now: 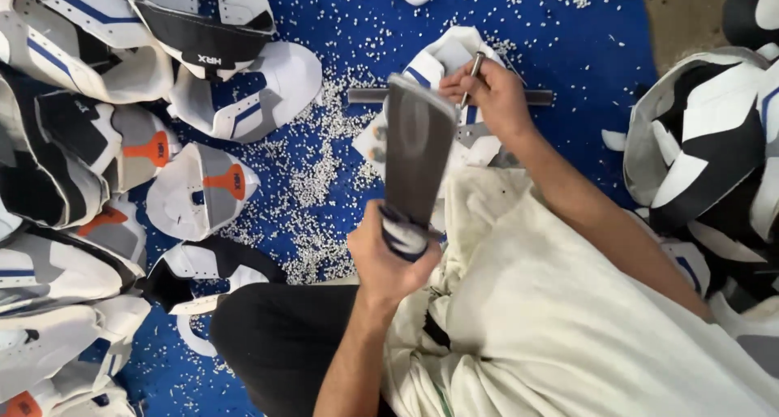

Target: Punching holes in shoe uppers using a manual punch tool and a mallet.

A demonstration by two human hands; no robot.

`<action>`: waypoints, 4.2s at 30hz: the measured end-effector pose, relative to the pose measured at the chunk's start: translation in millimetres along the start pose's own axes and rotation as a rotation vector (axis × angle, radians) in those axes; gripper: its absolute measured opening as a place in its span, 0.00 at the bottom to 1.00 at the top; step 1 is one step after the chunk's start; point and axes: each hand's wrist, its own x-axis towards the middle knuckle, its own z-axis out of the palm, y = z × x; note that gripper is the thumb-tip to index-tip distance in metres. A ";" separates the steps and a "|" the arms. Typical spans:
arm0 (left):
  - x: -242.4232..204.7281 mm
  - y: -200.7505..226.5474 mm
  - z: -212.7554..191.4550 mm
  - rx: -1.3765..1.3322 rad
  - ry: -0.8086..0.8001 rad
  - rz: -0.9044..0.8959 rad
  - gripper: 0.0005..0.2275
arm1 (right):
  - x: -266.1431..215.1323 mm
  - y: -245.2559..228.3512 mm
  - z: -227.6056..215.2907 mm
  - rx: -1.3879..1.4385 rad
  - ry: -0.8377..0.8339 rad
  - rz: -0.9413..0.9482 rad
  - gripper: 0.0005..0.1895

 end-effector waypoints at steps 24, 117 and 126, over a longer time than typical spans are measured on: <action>24.1 -48.8 34.1 -0.129 0.077 0.350 0.16 | -7.3 -18.4 13.3 -0.628 0.048 -0.481 0.11; 20.3 -61.9 15.5 -0.135 0.307 0.384 0.15 | 8.4 -10.3 47.0 -0.483 -0.036 -0.277 0.06; 3.3 1.2 -15.8 -0.011 0.147 0.082 0.16 | 45.2 3.4 26.0 0.011 0.004 0.045 0.06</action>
